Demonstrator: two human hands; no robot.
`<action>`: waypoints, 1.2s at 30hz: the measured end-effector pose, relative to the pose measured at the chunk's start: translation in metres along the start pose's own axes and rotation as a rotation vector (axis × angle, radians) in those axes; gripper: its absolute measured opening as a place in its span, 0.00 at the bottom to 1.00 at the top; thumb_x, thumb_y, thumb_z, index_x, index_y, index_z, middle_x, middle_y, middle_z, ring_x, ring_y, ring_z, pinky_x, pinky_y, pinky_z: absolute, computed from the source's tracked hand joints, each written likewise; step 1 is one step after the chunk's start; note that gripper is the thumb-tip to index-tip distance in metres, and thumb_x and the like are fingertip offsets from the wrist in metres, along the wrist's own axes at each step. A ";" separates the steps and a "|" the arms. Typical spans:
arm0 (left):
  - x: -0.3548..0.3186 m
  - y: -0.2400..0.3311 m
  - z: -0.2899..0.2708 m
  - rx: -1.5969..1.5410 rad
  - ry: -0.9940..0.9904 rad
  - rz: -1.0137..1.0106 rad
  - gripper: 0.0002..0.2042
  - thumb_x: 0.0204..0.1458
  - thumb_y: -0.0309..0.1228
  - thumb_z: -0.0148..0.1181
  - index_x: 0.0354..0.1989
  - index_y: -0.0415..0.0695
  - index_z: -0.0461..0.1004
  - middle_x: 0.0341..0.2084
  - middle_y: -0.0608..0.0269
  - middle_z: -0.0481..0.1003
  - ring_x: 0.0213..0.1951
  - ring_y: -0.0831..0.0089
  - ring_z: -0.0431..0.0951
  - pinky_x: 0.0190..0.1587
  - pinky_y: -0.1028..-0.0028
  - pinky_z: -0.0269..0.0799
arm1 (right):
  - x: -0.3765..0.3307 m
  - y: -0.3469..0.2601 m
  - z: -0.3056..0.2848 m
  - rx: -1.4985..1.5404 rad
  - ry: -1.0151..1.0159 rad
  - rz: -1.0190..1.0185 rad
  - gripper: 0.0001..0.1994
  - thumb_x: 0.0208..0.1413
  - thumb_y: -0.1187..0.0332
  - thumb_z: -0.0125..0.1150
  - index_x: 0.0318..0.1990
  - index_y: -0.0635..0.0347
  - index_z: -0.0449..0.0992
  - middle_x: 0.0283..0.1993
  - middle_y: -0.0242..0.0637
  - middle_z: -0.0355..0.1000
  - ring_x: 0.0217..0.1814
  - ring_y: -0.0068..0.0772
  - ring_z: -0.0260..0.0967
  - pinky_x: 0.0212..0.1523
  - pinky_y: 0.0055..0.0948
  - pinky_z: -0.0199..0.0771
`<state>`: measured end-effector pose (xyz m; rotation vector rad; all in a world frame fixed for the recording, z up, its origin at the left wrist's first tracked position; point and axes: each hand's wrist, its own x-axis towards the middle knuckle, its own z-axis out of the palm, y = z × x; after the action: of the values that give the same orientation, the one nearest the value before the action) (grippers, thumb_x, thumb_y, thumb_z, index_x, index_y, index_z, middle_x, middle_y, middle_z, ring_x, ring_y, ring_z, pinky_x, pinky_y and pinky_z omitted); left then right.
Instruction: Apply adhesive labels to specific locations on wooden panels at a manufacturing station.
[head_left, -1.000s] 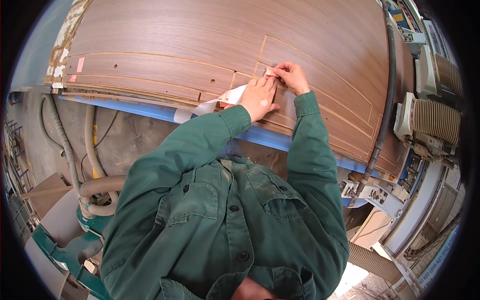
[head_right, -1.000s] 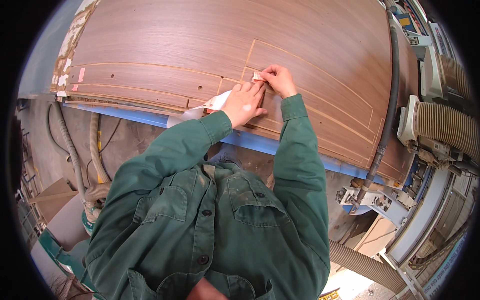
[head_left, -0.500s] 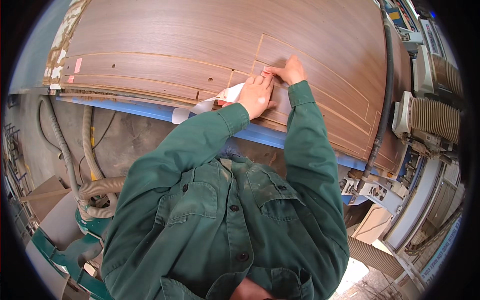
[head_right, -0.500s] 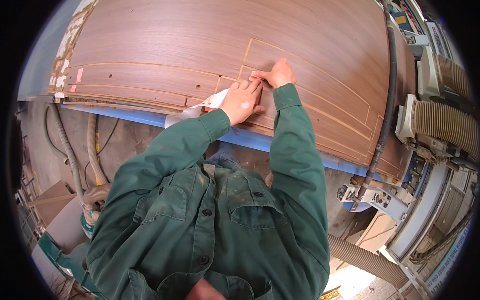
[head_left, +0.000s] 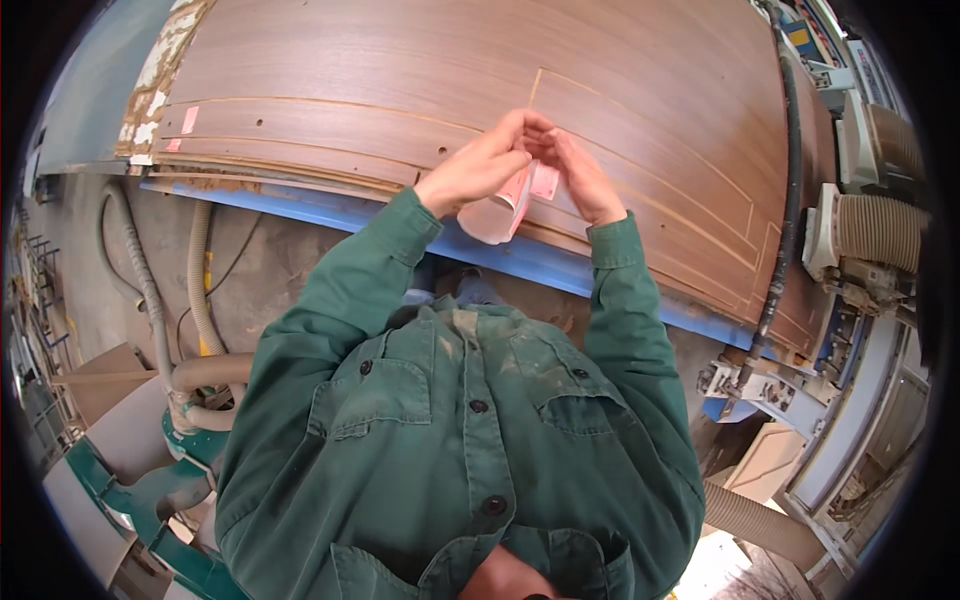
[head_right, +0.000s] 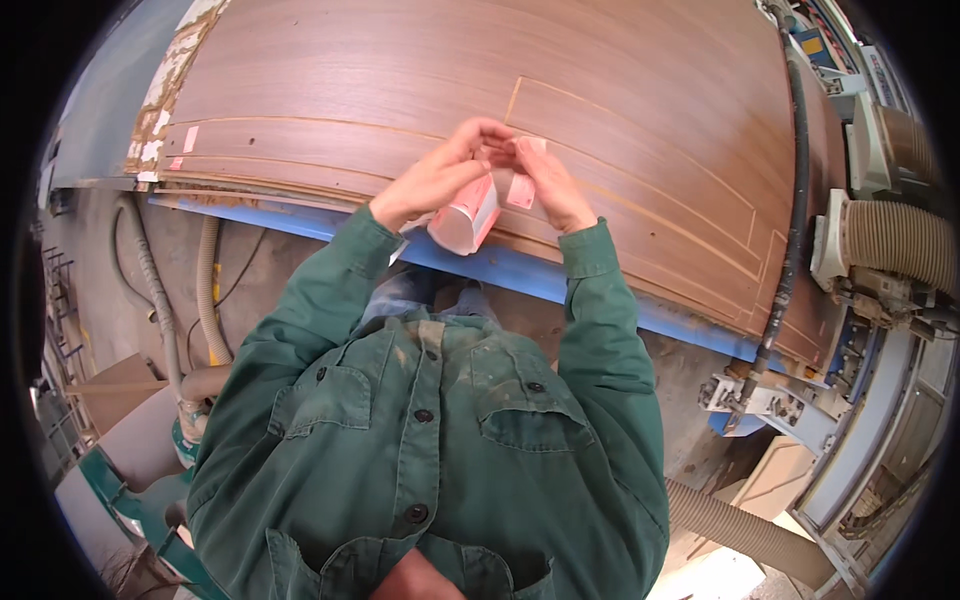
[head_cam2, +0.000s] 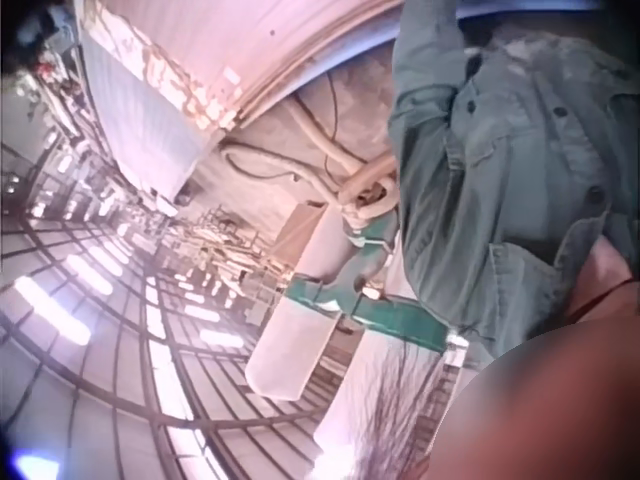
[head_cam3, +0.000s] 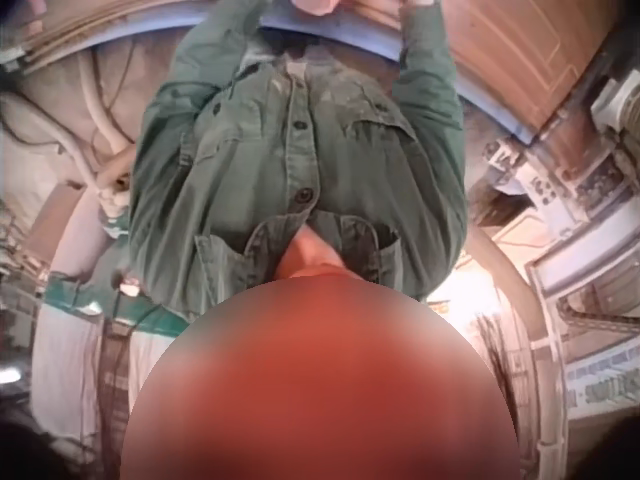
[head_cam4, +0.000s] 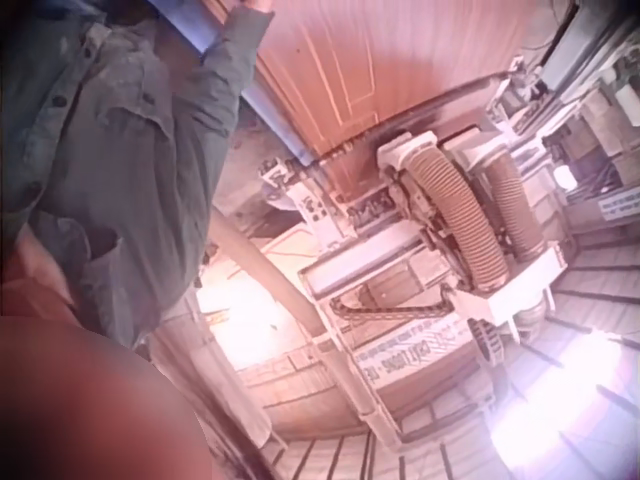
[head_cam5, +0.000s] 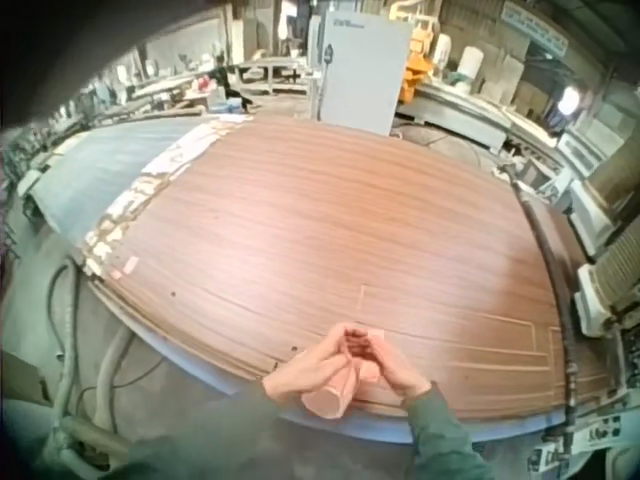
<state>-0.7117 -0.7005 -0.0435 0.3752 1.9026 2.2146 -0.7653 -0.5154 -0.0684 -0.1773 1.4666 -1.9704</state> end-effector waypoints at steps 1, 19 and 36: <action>-0.008 0.012 -0.008 -0.267 -0.035 -0.123 0.18 0.53 0.22 0.47 0.54 0.38 0.63 0.50 0.58 0.70 0.46 0.76 0.71 0.48 0.74 0.67 | -0.008 0.004 0.017 0.025 0.009 -0.006 0.17 0.55 0.60 0.63 0.46 0.64 0.73 0.47 0.38 0.74 0.47 0.31 0.71 0.47 0.33 0.72; -0.086 0.030 0.000 0.231 0.029 -0.407 0.12 0.50 0.34 0.63 0.37 0.39 0.76 0.27 0.68 0.76 0.28 0.82 0.72 0.31 0.79 0.69 | -0.077 -0.020 0.021 -0.495 -0.304 0.053 0.09 0.54 0.69 0.64 0.41 0.62 0.75 0.32 0.24 0.72 0.33 0.13 0.67 0.33 0.18 0.68; -0.120 -0.007 0.008 -0.535 0.111 -0.478 0.12 0.50 0.31 0.59 0.40 0.37 0.74 0.33 0.61 0.78 0.32 0.77 0.77 0.37 0.78 0.73 | -0.072 0.026 0.058 -0.114 -0.437 -0.079 0.15 0.53 0.73 0.63 0.48 0.57 0.72 0.36 0.22 0.68 0.38 0.13 0.64 0.41 0.18 0.68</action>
<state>-0.5953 -0.7290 -0.0565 -0.2653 1.1895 2.3002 -0.6717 -0.5241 -0.0514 -0.6796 1.2942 -1.7640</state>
